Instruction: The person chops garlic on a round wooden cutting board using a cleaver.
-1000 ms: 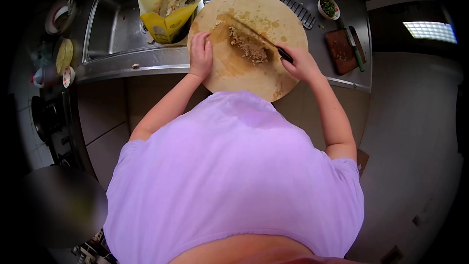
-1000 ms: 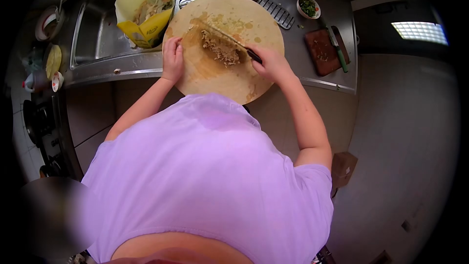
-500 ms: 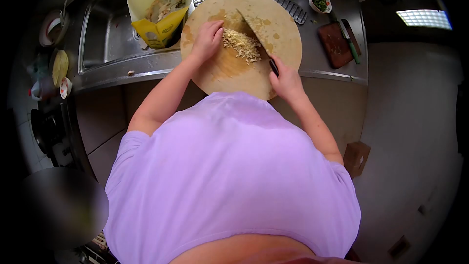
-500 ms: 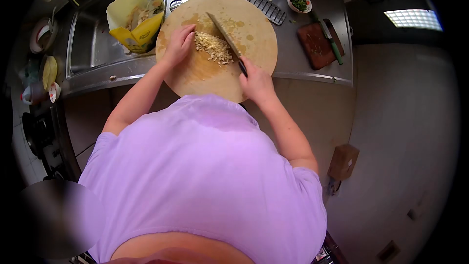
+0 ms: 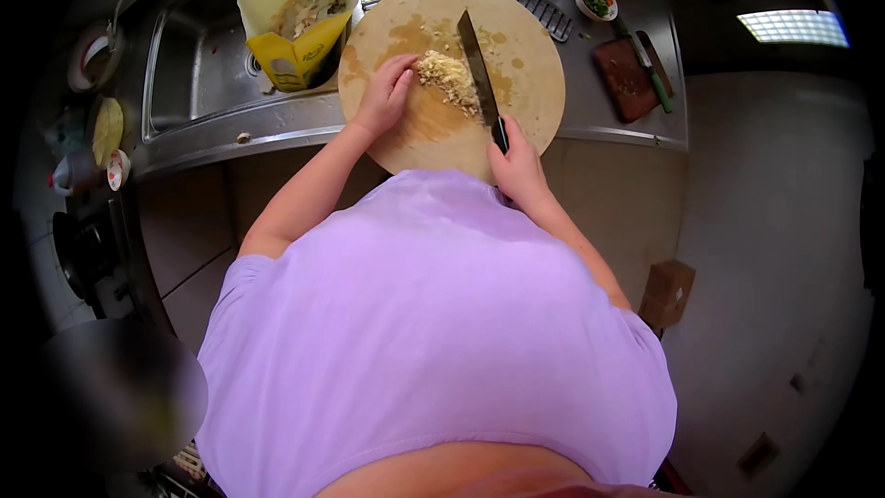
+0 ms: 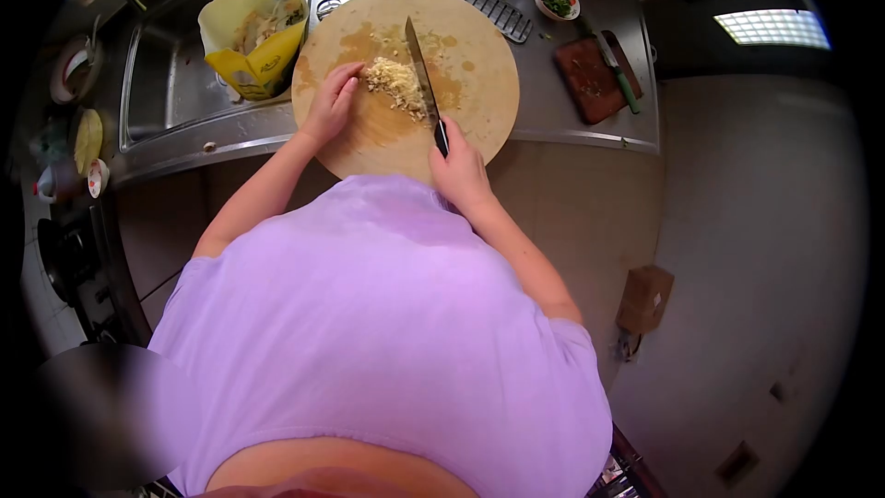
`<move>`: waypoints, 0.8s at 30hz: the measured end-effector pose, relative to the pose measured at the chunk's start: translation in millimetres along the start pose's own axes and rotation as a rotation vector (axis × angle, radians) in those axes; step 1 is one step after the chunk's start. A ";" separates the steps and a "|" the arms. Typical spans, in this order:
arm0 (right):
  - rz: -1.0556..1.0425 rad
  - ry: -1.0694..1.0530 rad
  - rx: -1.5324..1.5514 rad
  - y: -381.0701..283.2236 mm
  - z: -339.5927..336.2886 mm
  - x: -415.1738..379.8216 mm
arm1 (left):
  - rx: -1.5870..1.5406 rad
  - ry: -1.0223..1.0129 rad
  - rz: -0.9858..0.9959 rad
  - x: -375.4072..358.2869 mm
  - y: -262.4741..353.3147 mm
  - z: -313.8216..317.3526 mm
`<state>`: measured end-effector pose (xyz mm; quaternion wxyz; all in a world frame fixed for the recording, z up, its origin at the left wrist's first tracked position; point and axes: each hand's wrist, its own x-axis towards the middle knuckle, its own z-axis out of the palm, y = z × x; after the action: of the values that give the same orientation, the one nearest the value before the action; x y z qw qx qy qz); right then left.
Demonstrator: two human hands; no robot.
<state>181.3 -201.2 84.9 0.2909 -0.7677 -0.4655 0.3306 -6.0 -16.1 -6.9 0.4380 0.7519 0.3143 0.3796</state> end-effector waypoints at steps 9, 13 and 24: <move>-0.105 -0.021 -0.050 -15.3 -1.0 13.3 | 0.033 0.047 0.019 0.0 -7.1 -1.1; -0.099 -0.072 -0.123 -13.9 0.6 18.3 | 0.046 0.055 0.020 0.3 -4.3 -1.0; 0.009 -0.092 -0.088 -19.7 -17.4 15.9 | 0.076 0.062 0.036 -0.3 -3.9 -1.0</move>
<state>190.2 -181.4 106.7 0.2336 -0.7658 -0.4892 0.3459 -7.5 -14.3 -10.2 0.3922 0.7612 0.3286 0.3984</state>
